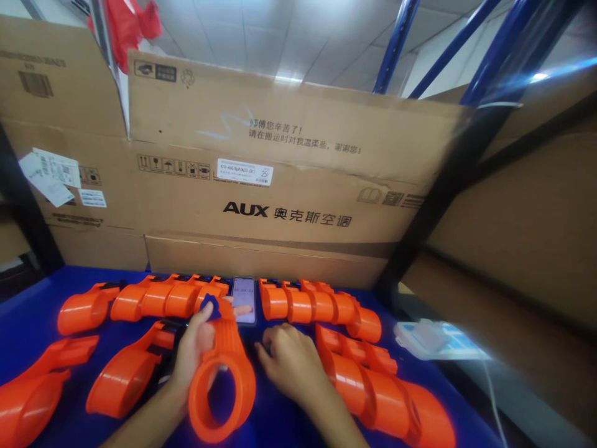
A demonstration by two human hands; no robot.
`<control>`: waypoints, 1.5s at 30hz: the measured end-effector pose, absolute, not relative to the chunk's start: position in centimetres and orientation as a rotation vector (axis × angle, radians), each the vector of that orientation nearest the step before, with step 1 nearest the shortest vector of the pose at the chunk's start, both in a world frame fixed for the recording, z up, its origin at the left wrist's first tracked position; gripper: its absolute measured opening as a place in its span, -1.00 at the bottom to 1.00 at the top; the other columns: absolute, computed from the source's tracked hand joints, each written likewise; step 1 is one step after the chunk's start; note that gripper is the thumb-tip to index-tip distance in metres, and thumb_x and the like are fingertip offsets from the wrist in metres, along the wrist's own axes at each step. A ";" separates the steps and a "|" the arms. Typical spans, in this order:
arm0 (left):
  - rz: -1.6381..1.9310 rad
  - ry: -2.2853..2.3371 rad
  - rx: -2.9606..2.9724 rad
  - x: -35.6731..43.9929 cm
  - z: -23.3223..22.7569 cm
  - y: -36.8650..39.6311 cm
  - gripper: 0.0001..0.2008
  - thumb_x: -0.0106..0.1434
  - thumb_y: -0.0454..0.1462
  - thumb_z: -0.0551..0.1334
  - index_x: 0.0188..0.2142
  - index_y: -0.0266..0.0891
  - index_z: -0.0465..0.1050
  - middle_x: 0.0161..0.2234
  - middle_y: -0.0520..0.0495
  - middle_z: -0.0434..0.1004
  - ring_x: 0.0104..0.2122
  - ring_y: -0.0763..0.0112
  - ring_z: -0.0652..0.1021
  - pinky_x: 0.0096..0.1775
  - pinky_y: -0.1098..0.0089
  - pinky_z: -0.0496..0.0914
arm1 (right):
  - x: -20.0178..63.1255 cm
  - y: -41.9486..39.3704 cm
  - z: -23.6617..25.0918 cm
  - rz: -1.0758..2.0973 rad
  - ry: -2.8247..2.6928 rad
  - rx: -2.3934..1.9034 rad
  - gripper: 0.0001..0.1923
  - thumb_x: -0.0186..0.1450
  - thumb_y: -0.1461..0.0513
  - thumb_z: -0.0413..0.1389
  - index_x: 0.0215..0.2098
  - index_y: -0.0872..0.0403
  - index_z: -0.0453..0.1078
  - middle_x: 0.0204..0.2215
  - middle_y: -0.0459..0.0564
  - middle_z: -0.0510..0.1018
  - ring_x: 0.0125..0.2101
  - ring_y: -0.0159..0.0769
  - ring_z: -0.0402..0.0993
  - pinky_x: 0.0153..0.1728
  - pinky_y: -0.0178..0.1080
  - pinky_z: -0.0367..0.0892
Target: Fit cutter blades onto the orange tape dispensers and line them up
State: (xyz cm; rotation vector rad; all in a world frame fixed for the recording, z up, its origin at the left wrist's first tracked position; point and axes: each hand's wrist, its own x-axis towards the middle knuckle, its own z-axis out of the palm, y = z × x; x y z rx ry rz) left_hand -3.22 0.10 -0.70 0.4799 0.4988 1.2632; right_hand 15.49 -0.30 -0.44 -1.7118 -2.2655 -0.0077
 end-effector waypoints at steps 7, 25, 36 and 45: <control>1.217 0.465 0.546 -2.8 -0.8 0.1 -0.43 0.22 -0.11 0.30 0.18 -0.27 0.40 -0.08 -0.26 0.66 -0.25 0.08 0.66 -0.11 0.19 0.49 | 16.5 0.6 0.1 0.241 -1.943 -1.593 -0.68 0.33 0.11 0.08 -0.56 0.03 0.32 -0.61 -0.09 0.46 -0.57 -0.32 0.36 -0.56 -0.33 0.04; 1.117 0.341 0.551 -2.2 -1.5 0.0 -0.51 0.27 -0.13 0.28 0.16 -0.21 0.42 0.03 -0.26 0.61 0.09 -0.09 0.53 0.18 -0.05 0.29 | 15.3 -0.2 0.7 0.659 -1.712 -1.029 -0.70 0.45 0.08 0.00 0.02 0.01 0.43 -0.12 0.00 0.59 -0.10 -0.19 0.51 -0.05 -0.20 0.39; 1.309 0.448 0.613 -2.0 -1.9 0.4 -0.55 0.21 -0.18 0.35 0.08 -0.23 0.48 0.00 -0.26 0.62 0.05 -0.05 0.55 0.13 -0.01 0.34 | 15.4 0.1 0.6 0.700 -1.692 -1.038 -0.61 0.40 0.08 0.11 0.15 -0.02 0.42 0.03 0.07 0.59 0.00 -0.08 0.55 0.06 -0.03 0.43; 1.486 0.623 0.689 -2.1 -2.6 1.1 -0.62 0.08 -0.26 0.45 -0.07 -0.19 0.57 0.01 -0.16 0.62 0.08 0.03 0.53 0.14 0.07 0.34 | 16.4 0.0 1.8 0.658 -1.656 -1.022 -0.64 0.38 0.08 0.13 0.11 -0.05 0.49 0.11 0.04 0.54 0.15 -0.03 0.42 0.23 0.14 0.23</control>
